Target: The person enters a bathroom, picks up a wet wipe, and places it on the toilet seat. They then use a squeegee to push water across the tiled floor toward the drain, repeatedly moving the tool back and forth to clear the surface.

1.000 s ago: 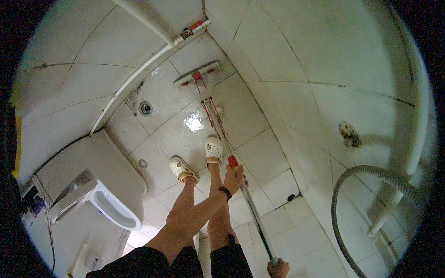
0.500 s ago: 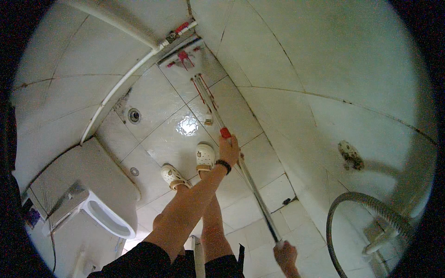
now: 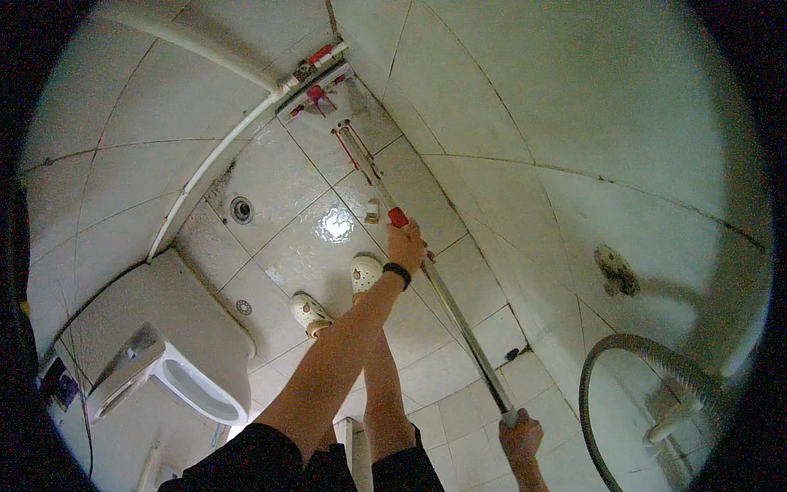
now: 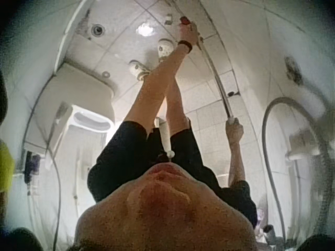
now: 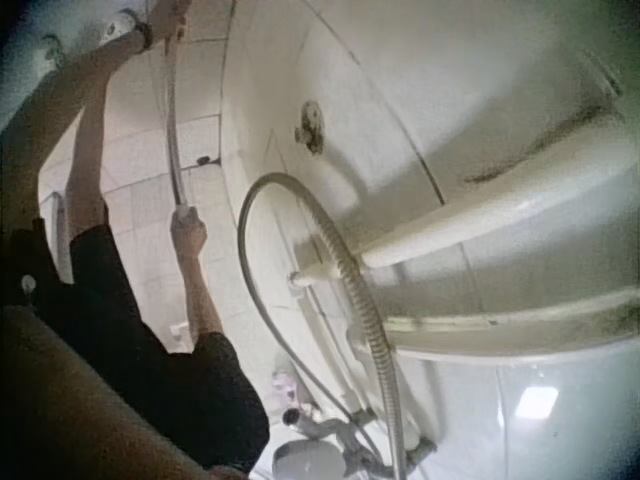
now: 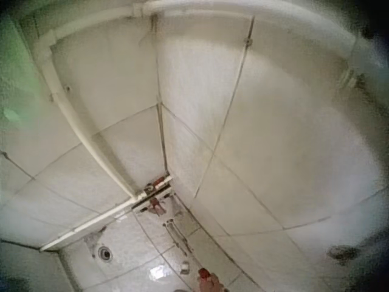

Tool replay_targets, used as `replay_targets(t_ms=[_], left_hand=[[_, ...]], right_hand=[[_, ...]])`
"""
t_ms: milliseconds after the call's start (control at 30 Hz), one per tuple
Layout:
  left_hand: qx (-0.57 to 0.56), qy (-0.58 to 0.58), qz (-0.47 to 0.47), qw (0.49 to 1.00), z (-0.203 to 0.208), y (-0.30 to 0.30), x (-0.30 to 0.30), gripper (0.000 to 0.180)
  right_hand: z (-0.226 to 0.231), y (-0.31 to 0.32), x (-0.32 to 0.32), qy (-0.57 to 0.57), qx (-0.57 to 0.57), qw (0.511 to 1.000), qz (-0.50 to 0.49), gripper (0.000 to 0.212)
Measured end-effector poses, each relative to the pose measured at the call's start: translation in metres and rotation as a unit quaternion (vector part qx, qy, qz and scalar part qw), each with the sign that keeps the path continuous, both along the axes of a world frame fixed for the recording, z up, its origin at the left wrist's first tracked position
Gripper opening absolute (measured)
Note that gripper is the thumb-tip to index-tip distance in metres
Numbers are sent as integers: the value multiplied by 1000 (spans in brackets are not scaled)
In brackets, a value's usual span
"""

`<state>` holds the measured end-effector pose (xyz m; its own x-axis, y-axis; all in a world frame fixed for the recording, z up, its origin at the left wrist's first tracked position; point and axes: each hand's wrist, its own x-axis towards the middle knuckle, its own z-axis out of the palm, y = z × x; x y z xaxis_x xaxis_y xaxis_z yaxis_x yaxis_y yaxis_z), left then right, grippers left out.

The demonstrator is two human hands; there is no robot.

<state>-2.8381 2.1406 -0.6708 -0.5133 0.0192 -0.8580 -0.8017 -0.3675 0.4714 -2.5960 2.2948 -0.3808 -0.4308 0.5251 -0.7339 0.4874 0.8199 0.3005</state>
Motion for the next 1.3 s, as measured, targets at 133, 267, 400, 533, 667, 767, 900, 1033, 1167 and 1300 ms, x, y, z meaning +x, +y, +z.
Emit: replay_targets(t_ms=[133, 267, 400, 533, 667, 767, 900, 1033, 1167, 1300], left_hand=[[-84, 17, -86, 993, 21, 10, 12, 26], [-224, 119, -259, 932, 4, -17, 103, 27], [-59, -74, -234, 968, 90, -16, 132, 27], [-14, -39, -195, 980, 94, -15, 138, 28], [-47, 23, -152, 987, 66, -17, 78, 29], [-114, 86, -138, 980, 43, -20, 11, 29], [-151, -3, -163, 975, 52, -6, -17, 29], [-222, 37, -193, 955, 42, -16, 16, 29], [-177, -12, -277, 944, 87, -19, 77, 31], [-96, -93, -298, 945, 108, -14, 139, 36]], right_hand=[[12, -4, 11, -84, -13, 995, -61, 28], [40, -49, 66, -95, -94, 980, -149, 30], [100, -62, 94, -101, -173, 947, -249, 31], [109, -45, 89, -135, -112, 973, -147, 31], [57, -17, 77, -105, -44, 994, -7, 31], [26, -8, 13, -67, -67, 995, 23, 31], [24, -5, -10, -19, -76, 996, -36, 26], [46, -30, 6, -96, -127, 987, -2, 25], [91, -59, 61, -28, -170, 971, -169, 27], [128, -66, 103, -85, -194, 952, -223, 27]])
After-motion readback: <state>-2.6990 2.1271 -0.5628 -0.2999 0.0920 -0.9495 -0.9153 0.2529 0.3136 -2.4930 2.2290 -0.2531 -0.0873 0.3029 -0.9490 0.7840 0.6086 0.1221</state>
